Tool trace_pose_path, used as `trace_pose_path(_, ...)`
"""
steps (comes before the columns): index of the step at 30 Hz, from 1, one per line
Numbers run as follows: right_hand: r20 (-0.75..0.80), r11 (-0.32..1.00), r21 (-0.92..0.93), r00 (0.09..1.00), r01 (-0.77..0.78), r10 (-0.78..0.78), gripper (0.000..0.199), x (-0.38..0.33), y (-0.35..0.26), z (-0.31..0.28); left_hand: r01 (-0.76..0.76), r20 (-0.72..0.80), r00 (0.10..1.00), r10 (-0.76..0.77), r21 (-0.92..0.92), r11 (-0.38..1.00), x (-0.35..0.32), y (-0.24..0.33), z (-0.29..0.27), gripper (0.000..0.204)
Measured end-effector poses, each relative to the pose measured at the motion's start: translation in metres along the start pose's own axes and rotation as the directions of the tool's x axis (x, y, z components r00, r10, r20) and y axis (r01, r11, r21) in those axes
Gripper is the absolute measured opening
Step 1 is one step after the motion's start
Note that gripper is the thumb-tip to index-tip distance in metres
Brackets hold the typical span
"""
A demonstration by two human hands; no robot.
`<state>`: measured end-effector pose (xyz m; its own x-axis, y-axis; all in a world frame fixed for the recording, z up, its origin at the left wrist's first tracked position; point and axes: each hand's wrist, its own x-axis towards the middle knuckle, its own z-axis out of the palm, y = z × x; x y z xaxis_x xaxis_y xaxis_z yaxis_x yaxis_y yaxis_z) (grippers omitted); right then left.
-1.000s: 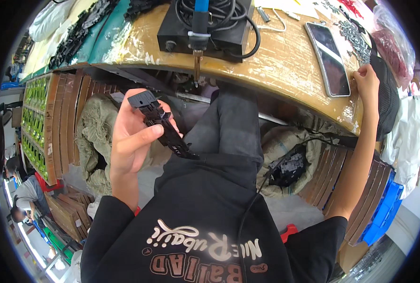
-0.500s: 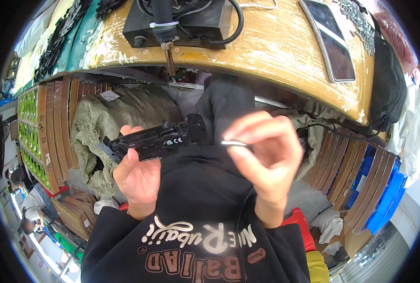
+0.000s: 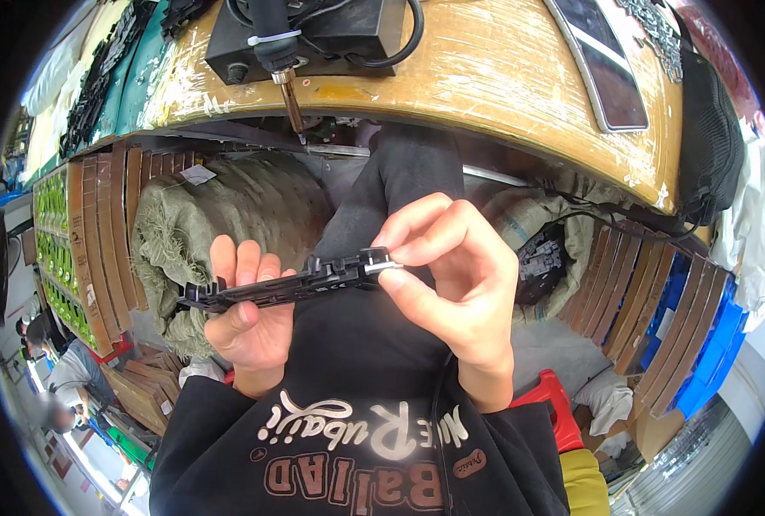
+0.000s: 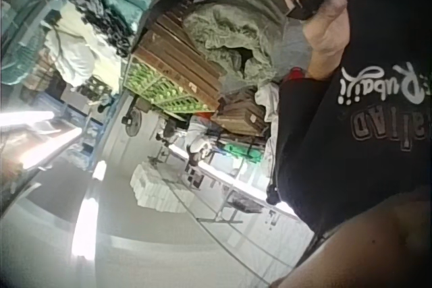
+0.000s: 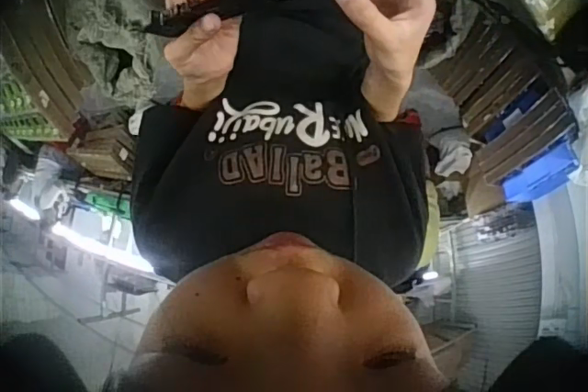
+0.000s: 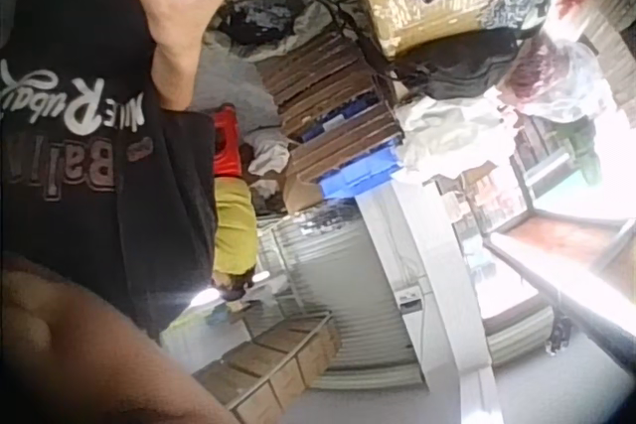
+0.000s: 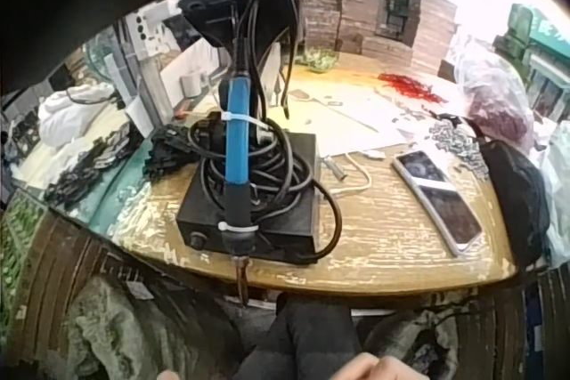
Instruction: Assembling small black plastic parts using a handheld heat tool at a manufacturing workstation.
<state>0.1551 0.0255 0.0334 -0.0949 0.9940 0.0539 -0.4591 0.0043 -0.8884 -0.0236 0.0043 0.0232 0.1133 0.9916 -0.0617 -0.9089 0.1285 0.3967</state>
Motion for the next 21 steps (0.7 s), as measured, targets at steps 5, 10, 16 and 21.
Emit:
trace_pose_path(5, -0.016, 0.999, -0.014, 0.999, -0.034, 0.033, 0.020, -0.0037, -0.0024, 0.0023, -0.003, -0.002, 1.000, 0.003, 0.033, 0.999, -0.0005, 0.0010, -0.0006, 0.035)
trace_pose_path(10, -0.029, 0.998, -0.058, 1.000, -0.005, 0.003, 0.020, -0.0057, -0.0020, 0.0033, -0.014, 0.011, 1.000, 0.014, 0.059, 0.998, -0.0019, 0.0013, 0.0016, 0.034)
trace_pose_path(16, -0.054, 0.999, -0.009, 0.998, -0.045, 0.045, 0.020, -0.0075, -0.0015, 0.0046, -0.044, 0.044, 0.998, 0.040, 0.095, 0.995, -0.0023, 0.0010, 0.0008, 0.035)
trace_pose_path(21, -0.045, 0.998, 0.017, 0.997, -0.064, 0.065, 0.021, -0.0101, 0.0021, 0.0060, -0.003, 0.074, 0.997, -0.001, 0.060, 0.998, 0.0009, 0.0081, -0.0032, 0.034)
